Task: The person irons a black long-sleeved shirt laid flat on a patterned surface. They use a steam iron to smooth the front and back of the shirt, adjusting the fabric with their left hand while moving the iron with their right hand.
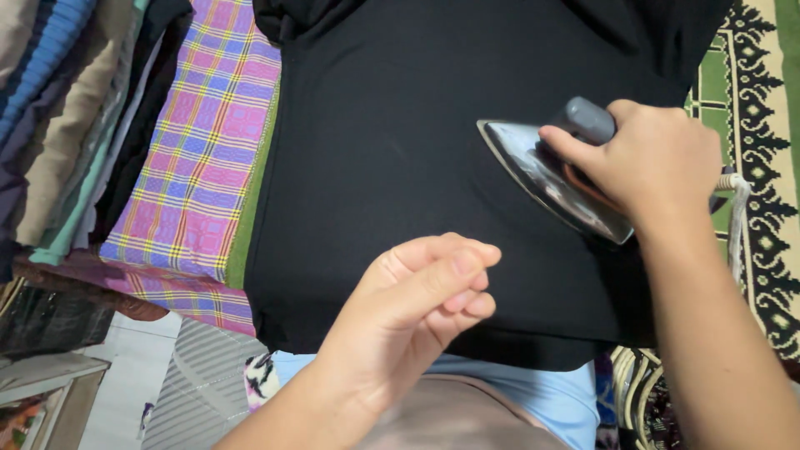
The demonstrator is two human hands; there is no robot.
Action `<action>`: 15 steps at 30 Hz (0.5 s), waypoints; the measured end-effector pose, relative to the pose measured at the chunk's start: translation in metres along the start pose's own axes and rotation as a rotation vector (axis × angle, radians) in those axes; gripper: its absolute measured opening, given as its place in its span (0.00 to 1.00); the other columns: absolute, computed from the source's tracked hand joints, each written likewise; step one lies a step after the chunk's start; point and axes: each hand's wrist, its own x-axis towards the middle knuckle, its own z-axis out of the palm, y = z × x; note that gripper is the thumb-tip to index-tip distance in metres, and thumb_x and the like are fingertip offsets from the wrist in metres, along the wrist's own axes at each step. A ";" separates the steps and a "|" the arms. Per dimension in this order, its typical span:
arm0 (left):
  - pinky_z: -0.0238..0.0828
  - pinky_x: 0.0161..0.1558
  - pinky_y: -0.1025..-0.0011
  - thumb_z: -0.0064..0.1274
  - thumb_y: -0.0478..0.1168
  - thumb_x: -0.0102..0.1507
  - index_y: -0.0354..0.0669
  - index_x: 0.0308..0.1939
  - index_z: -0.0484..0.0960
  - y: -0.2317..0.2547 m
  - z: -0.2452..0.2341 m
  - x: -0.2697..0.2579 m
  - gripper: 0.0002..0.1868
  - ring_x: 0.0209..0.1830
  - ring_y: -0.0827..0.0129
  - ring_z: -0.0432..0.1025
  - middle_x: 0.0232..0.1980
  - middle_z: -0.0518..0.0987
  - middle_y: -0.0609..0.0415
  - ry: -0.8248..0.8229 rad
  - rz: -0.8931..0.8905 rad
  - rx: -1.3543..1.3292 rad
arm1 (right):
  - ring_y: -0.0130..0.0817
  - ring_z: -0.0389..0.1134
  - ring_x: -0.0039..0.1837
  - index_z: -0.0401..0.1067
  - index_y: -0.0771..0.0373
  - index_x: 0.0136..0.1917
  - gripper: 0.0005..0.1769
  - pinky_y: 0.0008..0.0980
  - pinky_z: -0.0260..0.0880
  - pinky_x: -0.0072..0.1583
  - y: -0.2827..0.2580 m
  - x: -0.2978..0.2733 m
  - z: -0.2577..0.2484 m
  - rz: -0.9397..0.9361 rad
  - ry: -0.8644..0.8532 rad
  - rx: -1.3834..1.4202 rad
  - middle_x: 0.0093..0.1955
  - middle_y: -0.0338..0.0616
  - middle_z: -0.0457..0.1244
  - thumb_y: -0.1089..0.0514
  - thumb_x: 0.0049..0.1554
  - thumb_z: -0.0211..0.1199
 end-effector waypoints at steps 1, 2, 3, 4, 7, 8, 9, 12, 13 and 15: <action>0.73 0.44 0.74 0.60 0.35 0.64 0.31 0.45 0.85 0.000 0.003 -0.002 0.09 0.31 0.79 0.71 0.32 0.79 0.57 -0.021 -0.003 -0.010 | 0.49 0.71 0.34 0.79 0.55 0.35 0.41 0.42 0.69 0.36 -0.001 0.001 0.001 0.001 0.016 -0.003 0.29 0.49 0.66 0.14 0.57 0.64; 0.73 0.45 0.75 0.61 0.35 0.64 0.31 0.45 0.85 0.001 0.005 -0.004 0.09 0.31 0.79 0.71 0.32 0.79 0.57 -0.043 -0.007 -0.021 | 0.49 0.71 0.34 0.79 0.55 0.35 0.41 0.42 0.69 0.36 -0.002 0.001 0.000 -0.005 0.017 -0.006 0.29 0.49 0.66 0.14 0.57 0.64; 0.73 0.45 0.75 0.61 0.35 0.64 0.31 0.45 0.85 0.001 0.006 -0.006 0.09 0.31 0.79 0.71 0.32 0.79 0.58 -0.040 -0.015 -0.020 | 0.49 0.71 0.35 0.79 0.55 0.35 0.42 0.42 0.69 0.36 -0.002 0.001 0.000 -0.011 0.017 -0.008 0.29 0.49 0.66 0.14 0.57 0.64; 0.73 0.45 0.75 0.61 0.36 0.64 0.31 0.45 0.85 0.002 0.007 -0.007 0.09 0.31 0.79 0.71 0.32 0.78 0.58 -0.038 -0.023 -0.019 | 0.49 0.71 0.35 0.79 0.56 0.35 0.42 0.42 0.69 0.37 -0.003 0.000 -0.001 -0.016 0.018 -0.011 0.29 0.49 0.66 0.14 0.57 0.64; 0.73 0.46 0.75 0.61 0.37 0.64 0.32 0.45 0.85 0.003 0.008 -0.011 0.10 0.32 0.80 0.71 0.32 0.78 0.59 -0.045 -0.037 -0.019 | 0.51 0.70 0.35 0.79 0.56 0.37 0.40 0.44 0.69 0.37 -0.004 -0.002 -0.007 -0.014 -0.059 0.050 0.29 0.50 0.66 0.16 0.54 0.64; 0.73 0.47 0.75 0.61 0.37 0.65 0.32 0.45 0.85 0.003 0.008 -0.012 0.10 0.32 0.80 0.71 0.32 0.78 0.59 -0.050 -0.040 -0.019 | 0.51 0.70 0.35 0.79 0.55 0.38 0.40 0.44 0.69 0.37 -0.006 -0.003 -0.009 -0.041 -0.064 0.058 0.30 0.49 0.66 0.15 0.53 0.64; 0.73 0.47 0.75 0.61 0.37 0.65 0.32 0.45 0.85 0.004 0.008 -0.013 0.10 0.32 0.79 0.71 0.32 0.78 0.59 -0.057 -0.040 -0.020 | 0.51 0.70 0.35 0.79 0.55 0.38 0.40 0.44 0.69 0.38 -0.008 -0.005 -0.012 -0.067 -0.070 0.066 0.30 0.49 0.67 0.15 0.52 0.64; 0.72 0.47 0.74 0.61 0.37 0.65 0.33 0.45 0.85 0.006 0.008 -0.014 0.10 0.33 0.80 0.71 0.32 0.78 0.59 -0.068 -0.040 -0.027 | 0.51 0.71 0.36 0.79 0.54 0.38 0.40 0.44 0.69 0.39 -0.015 -0.011 -0.018 -0.099 -0.109 0.095 0.30 0.48 0.67 0.15 0.50 0.64; 0.72 0.47 0.75 0.61 0.37 0.65 0.33 0.45 0.85 0.007 0.009 -0.014 0.10 0.33 0.80 0.71 0.32 0.78 0.59 -0.066 -0.043 -0.030 | 0.51 0.71 0.36 0.79 0.54 0.37 0.39 0.44 0.69 0.39 -0.018 -0.012 -0.020 -0.101 -0.126 0.104 0.30 0.48 0.67 0.15 0.49 0.63; 0.73 0.47 0.75 0.61 0.38 0.64 0.33 0.45 0.85 0.009 0.011 -0.014 0.10 0.33 0.80 0.71 0.32 0.78 0.59 -0.049 -0.049 -0.028 | 0.51 0.71 0.36 0.79 0.54 0.37 0.40 0.45 0.69 0.38 -0.020 -0.012 -0.022 -0.078 -0.151 0.100 0.30 0.48 0.67 0.15 0.49 0.63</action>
